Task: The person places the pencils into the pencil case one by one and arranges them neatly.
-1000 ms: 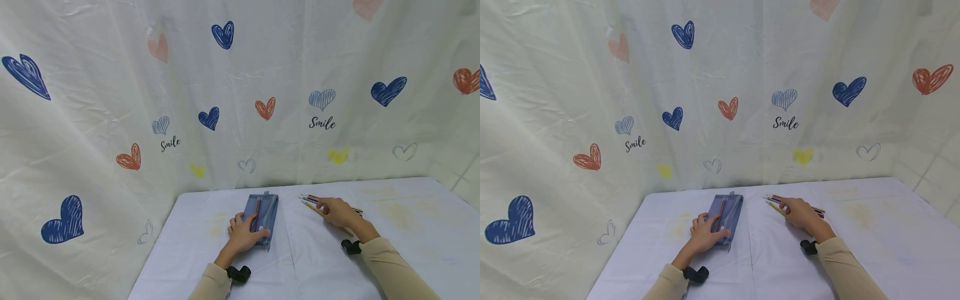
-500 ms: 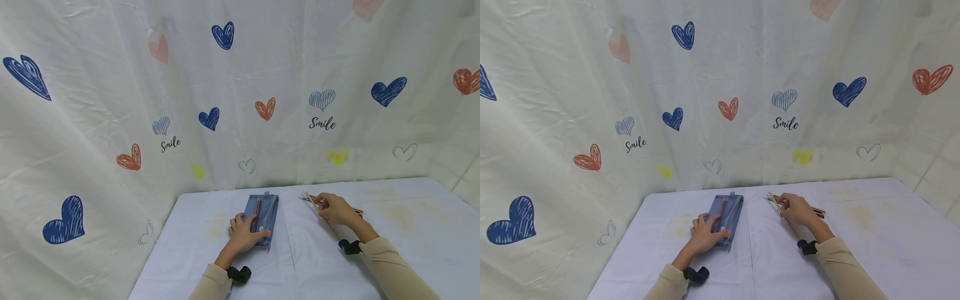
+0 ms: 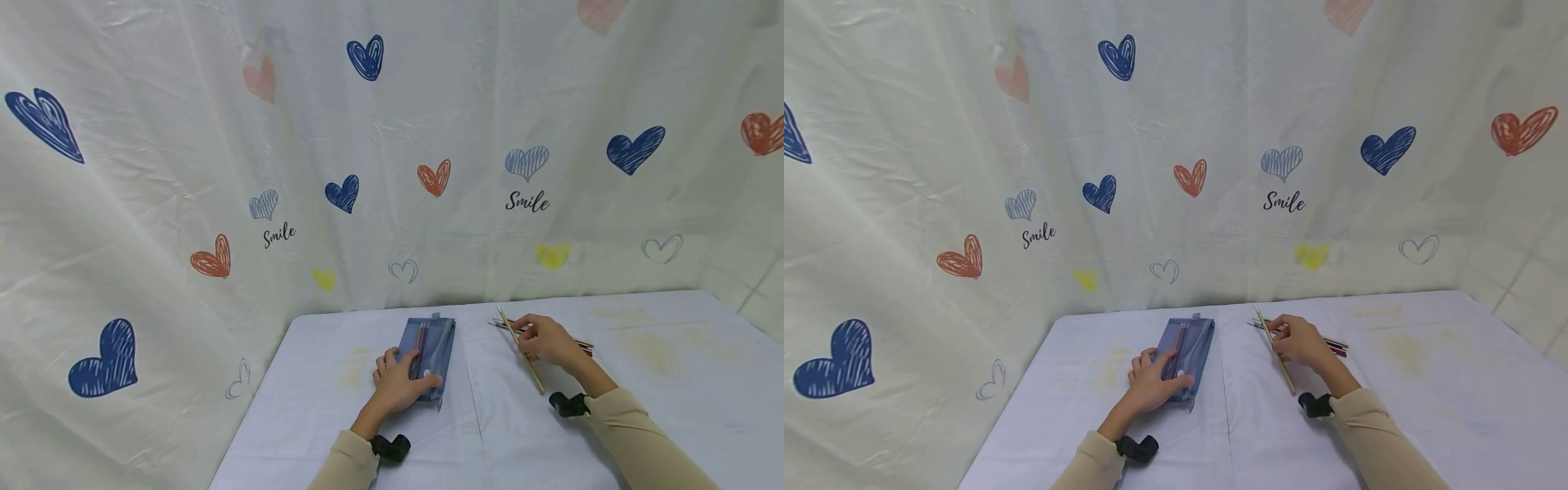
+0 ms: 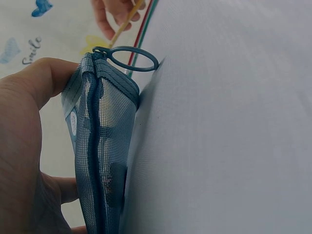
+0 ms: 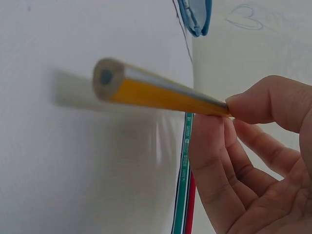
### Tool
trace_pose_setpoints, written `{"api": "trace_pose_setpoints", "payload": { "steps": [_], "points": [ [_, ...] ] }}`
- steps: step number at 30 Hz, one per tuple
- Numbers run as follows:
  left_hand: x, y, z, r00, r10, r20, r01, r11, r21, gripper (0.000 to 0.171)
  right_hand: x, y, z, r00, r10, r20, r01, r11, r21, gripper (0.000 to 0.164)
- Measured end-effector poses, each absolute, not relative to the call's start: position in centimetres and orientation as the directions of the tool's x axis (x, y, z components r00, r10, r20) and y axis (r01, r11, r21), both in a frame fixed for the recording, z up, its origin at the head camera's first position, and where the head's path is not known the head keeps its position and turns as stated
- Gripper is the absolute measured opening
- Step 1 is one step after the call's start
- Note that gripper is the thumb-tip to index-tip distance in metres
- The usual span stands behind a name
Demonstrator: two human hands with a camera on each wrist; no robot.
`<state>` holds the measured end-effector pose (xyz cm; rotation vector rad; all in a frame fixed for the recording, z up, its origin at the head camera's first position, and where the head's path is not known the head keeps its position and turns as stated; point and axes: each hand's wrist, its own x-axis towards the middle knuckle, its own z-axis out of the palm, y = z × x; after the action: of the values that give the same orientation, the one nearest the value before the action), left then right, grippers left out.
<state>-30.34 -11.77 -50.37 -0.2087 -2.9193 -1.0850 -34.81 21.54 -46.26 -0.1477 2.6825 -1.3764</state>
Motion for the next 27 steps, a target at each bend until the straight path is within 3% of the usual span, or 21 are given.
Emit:
{"api": "trace_pose_setpoints", "payload": {
  "steps": [27],
  "points": [
    [-30.2,-11.7,-50.2,-0.991,0.112,0.07,0.131,0.748,0.651,0.087,-34.5,20.2,-46.2,-0.981,-0.157,-0.115,0.031,0.454,-0.891,0.048]
  ]
}}
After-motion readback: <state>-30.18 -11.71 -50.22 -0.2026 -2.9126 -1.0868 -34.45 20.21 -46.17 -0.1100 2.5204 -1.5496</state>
